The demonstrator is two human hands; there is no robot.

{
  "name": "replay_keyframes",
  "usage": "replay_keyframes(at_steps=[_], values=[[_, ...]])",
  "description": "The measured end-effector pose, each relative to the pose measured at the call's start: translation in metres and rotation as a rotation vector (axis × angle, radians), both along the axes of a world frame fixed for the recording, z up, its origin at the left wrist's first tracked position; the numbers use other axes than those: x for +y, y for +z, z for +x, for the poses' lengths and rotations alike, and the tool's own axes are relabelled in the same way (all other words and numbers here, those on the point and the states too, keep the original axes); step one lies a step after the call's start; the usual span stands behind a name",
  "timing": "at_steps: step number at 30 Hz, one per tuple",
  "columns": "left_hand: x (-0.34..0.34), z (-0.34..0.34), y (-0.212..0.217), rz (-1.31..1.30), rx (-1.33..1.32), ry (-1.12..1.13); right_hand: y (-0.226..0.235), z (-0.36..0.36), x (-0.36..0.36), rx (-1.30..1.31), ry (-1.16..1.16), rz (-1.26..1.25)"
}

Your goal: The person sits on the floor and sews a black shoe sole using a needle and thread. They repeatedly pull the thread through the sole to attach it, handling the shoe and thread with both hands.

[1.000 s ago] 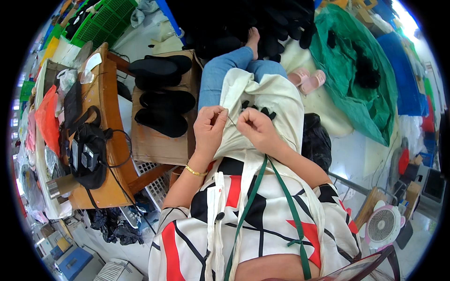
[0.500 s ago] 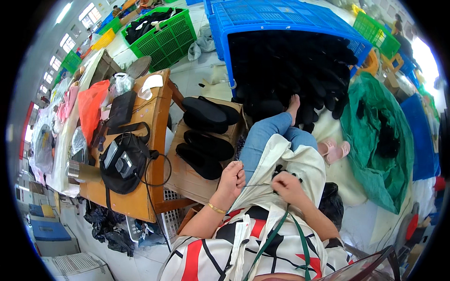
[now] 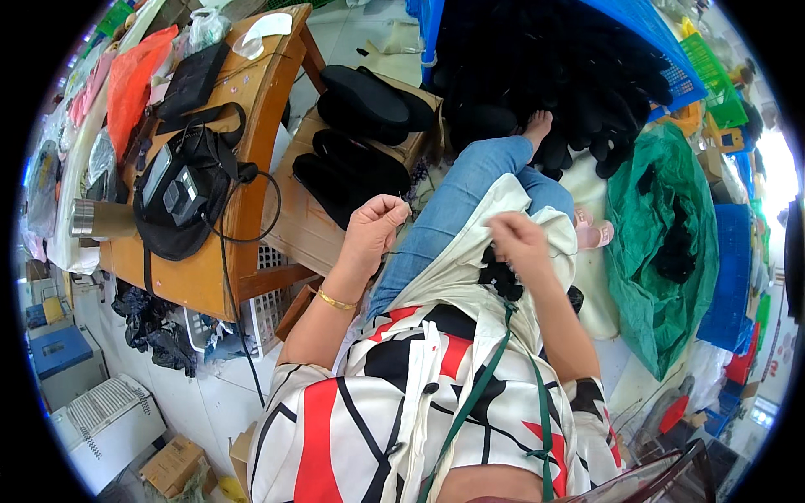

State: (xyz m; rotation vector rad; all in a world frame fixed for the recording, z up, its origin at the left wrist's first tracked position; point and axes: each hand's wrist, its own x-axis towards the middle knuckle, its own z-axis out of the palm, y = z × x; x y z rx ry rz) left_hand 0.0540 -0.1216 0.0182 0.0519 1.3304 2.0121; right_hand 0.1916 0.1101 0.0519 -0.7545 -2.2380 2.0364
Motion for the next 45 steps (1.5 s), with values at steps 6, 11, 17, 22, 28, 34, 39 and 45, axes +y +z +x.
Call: replay_keyframes(at_steps=[6,11,17,22,28,34,39,45], values=[[-0.008,0.001,-0.014,0.086,-0.061,0.045,-0.023,-0.073,-0.080,-0.122,0.250,-0.486],[-0.017,-0.003,-0.020,0.049,-0.012,0.138,-0.039,-0.091,-0.096,-0.088,0.236,-0.498],[-0.046,-0.009,-0.020,-0.582,0.688,0.053,-0.064,-0.108,-0.101,-0.115,0.024,-0.265],[-0.097,-0.016,-0.036,-0.423,0.165,0.229,-0.090,-0.113,-0.103,-0.057,0.013,-0.054],[-0.164,-0.012,-0.092,-0.069,-0.200,0.454,-0.076,-0.117,-0.080,0.176,-0.083,0.118],[-0.180,0.012,-0.145,-0.200,-0.314,0.463,-0.005,-0.120,-0.061,0.373,-0.153,-0.045],[-0.178,0.017,-0.160,-0.264,-0.310,0.287,0.042,-0.114,-0.049,0.356,-0.169,-0.859],[-0.185,0.014,-0.155,-0.252,-0.354,0.106,0.064,-0.090,-0.026,0.388,-0.053,-0.948]])
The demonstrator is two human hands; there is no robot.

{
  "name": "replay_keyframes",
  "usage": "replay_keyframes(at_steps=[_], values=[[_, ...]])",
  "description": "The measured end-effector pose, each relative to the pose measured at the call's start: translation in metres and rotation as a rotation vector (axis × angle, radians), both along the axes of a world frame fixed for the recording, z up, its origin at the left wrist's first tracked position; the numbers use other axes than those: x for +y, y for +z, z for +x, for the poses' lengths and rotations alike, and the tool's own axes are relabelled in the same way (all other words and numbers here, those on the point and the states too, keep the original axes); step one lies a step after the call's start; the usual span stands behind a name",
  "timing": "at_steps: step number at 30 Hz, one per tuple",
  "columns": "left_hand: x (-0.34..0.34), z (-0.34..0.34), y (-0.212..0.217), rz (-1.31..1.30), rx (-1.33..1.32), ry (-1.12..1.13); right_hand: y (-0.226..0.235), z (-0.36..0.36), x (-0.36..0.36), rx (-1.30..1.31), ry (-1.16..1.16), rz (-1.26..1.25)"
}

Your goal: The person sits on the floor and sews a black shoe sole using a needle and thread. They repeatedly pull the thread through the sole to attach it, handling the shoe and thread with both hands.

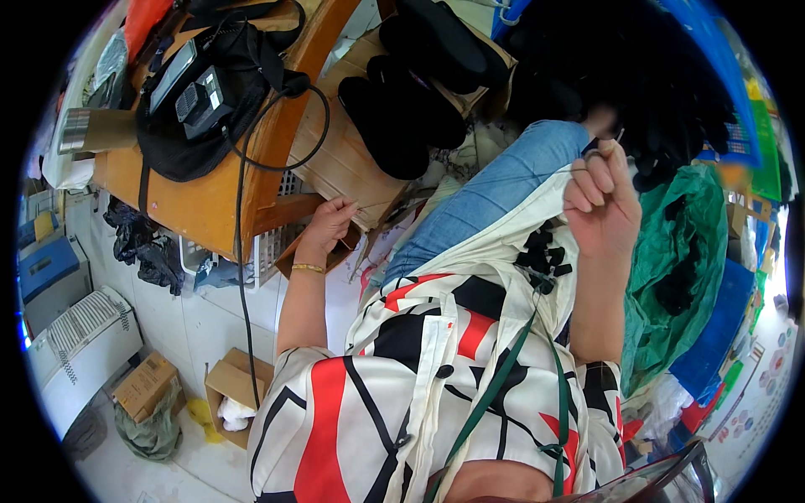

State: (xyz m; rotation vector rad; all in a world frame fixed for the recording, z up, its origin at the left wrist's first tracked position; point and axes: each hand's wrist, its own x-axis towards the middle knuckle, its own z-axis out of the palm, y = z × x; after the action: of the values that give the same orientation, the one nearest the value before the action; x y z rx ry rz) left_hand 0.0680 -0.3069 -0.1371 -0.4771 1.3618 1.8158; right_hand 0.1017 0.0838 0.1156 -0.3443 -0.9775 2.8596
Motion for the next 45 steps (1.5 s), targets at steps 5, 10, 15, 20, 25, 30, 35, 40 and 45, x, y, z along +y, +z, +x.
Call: replay_keyframes(at_steps=[5,10,15,20,25,30,35,40,45], values=[[-0.049,0.022,-0.040,-0.190,-0.134,-0.012,-0.001,0.024,0.048,0.027,-0.108,0.033],[-0.090,0.052,-0.089,-0.532,-0.069,0.174,0.002,0.047,0.063,-0.063,-0.301,0.120],[-0.098,0.037,-0.156,-1.118,0.707,-0.656,-0.013,0.053,0.058,-0.113,-0.232,0.322],[0.082,-0.018,0.048,-0.902,0.994,-0.523,-0.005,0.068,0.049,-0.087,-0.148,0.258],[0.220,-0.003,0.173,0.020,0.965,-0.400,-0.006,0.089,0.040,-0.089,-0.094,0.303],[0.296,0.023,0.243,0.371,0.478,-0.949,0.007,0.116,0.047,-0.132,-0.140,0.388],[0.319,0.011,0.251,0.307,0.374,-0.994,0.029,0.163,0.092,-0.171,-0.314,0.354],[0.326,0.002,0.260,0.219,0.442,-1.122,0.068,0.219,0.172,-0.085,-0.663,0.259],[0.335,-0.001,0.267,0.231,0.422,-1.173,0.092,0.298,0.296,0.045,-0.908,0.237]])
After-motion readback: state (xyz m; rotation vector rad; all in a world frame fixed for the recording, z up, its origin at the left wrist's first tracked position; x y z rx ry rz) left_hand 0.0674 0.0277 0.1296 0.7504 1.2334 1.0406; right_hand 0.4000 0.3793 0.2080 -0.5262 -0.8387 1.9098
